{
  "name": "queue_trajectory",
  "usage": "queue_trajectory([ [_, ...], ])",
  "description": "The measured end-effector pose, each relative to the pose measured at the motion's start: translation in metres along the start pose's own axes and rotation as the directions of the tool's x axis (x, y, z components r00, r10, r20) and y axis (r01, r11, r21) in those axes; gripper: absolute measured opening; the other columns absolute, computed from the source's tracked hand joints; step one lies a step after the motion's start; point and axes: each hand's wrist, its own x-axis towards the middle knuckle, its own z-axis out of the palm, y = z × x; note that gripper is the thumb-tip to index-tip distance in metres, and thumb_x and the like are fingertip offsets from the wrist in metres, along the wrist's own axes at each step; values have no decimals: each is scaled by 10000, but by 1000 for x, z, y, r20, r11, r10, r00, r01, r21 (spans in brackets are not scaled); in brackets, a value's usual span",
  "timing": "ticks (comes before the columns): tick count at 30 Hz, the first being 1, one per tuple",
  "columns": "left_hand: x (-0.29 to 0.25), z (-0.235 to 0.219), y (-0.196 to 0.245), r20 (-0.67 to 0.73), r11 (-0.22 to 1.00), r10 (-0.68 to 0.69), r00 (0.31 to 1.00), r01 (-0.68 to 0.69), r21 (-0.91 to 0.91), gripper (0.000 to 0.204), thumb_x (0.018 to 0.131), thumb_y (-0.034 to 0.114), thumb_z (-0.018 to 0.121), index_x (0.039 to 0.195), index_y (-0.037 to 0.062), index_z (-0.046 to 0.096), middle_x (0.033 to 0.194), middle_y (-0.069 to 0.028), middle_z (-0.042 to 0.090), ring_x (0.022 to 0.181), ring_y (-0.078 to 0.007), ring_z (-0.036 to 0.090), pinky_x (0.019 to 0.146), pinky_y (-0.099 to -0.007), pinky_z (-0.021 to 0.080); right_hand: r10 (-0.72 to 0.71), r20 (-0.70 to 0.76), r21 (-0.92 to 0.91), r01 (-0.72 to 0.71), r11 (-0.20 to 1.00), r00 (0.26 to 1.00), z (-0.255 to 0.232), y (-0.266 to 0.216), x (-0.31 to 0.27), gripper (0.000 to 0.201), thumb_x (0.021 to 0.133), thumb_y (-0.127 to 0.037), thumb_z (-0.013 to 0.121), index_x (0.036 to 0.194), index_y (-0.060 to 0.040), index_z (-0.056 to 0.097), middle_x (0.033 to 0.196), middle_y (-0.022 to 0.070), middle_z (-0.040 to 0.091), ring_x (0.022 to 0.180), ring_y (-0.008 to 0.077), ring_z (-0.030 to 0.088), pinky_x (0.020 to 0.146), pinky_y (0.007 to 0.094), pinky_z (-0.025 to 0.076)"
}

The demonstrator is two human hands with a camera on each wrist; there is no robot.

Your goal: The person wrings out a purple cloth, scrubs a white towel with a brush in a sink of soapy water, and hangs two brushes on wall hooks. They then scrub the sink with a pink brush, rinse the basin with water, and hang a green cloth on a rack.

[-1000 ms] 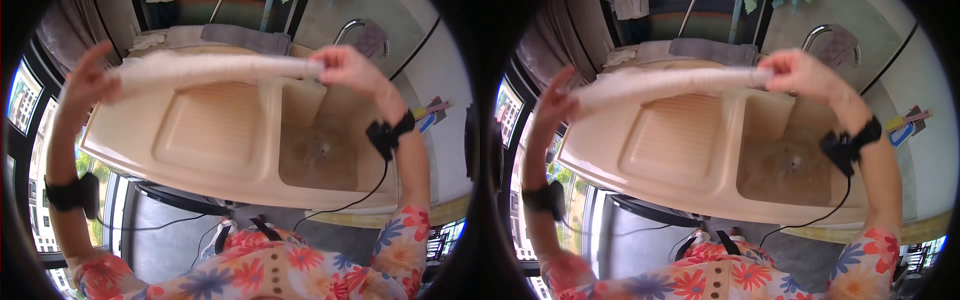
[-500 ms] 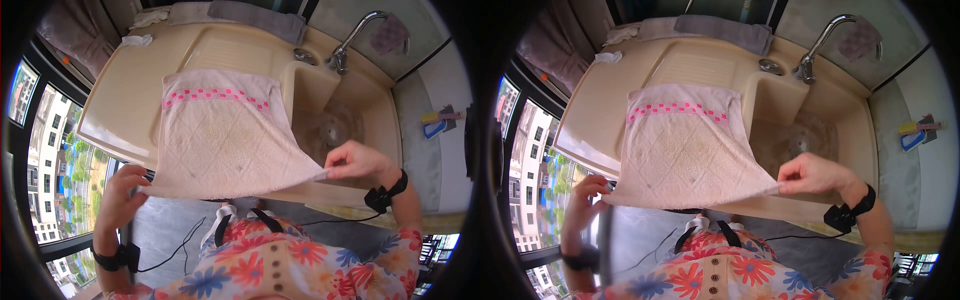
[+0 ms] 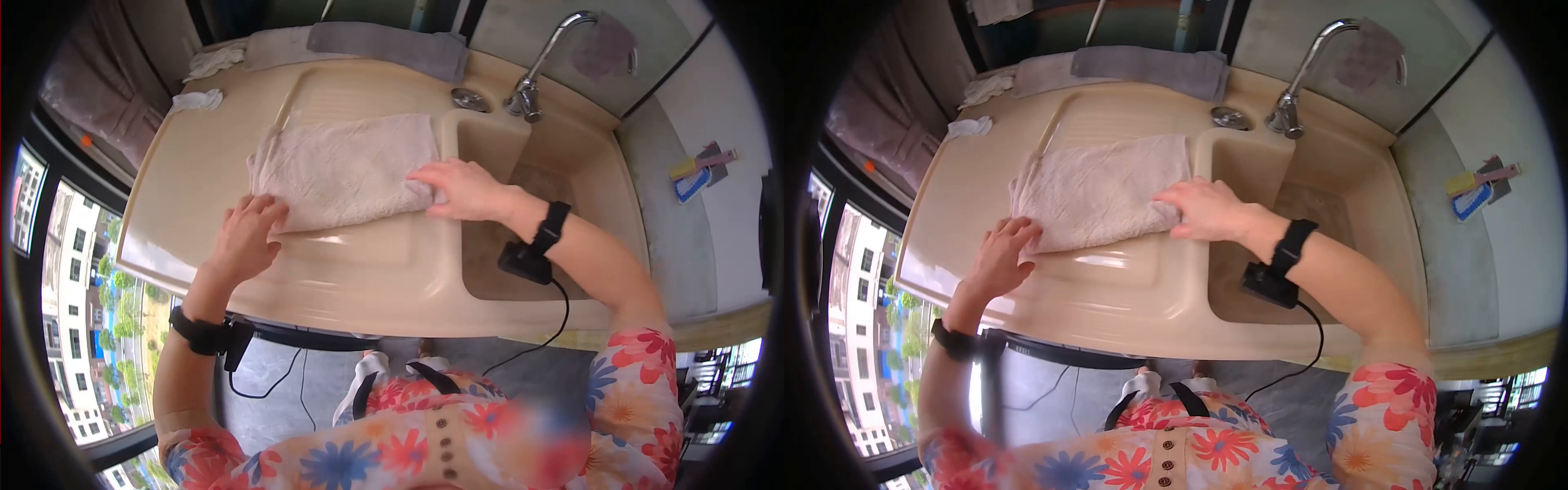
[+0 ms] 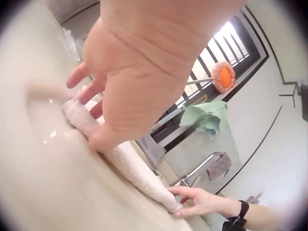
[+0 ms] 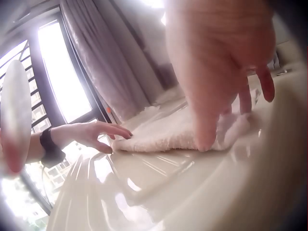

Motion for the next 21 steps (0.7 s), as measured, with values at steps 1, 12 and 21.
queue_trajectory([
  [1,1,6,-10,-1,1000,-23,1000,23,-5,399,675,29,641,1065,81,577,1110,-106,551,1082,-290,485,913,-383,391,23,-11,-130,-25,991,1000,10,0,-3,433,725,-219,602,1146,-132,548,1066,96,594,949,274,558,823,432,426],
  [12,38,-41,-24,49,437,-194,980,131,-890,222,898,104,465,1070,-11,547,970,-60,600,924,-123,549,817,-259,426,428,-56,706,-267,656,902,-57,27,-14,224,777,-118,503,949,-3,588,790,29,573,759,91,511,672,241,425],
  [21,93,-38,95,279,-11,-277,919,287,-958,232,902,128,492,1058,-38,534,949,-85,606,823,-135,593,728,-252,481,454,222,969,-247,-6,863,-93,55,-121,295,841,-184,542,1049,23,567,954,58,600,864,126,568,727,270,477],
])
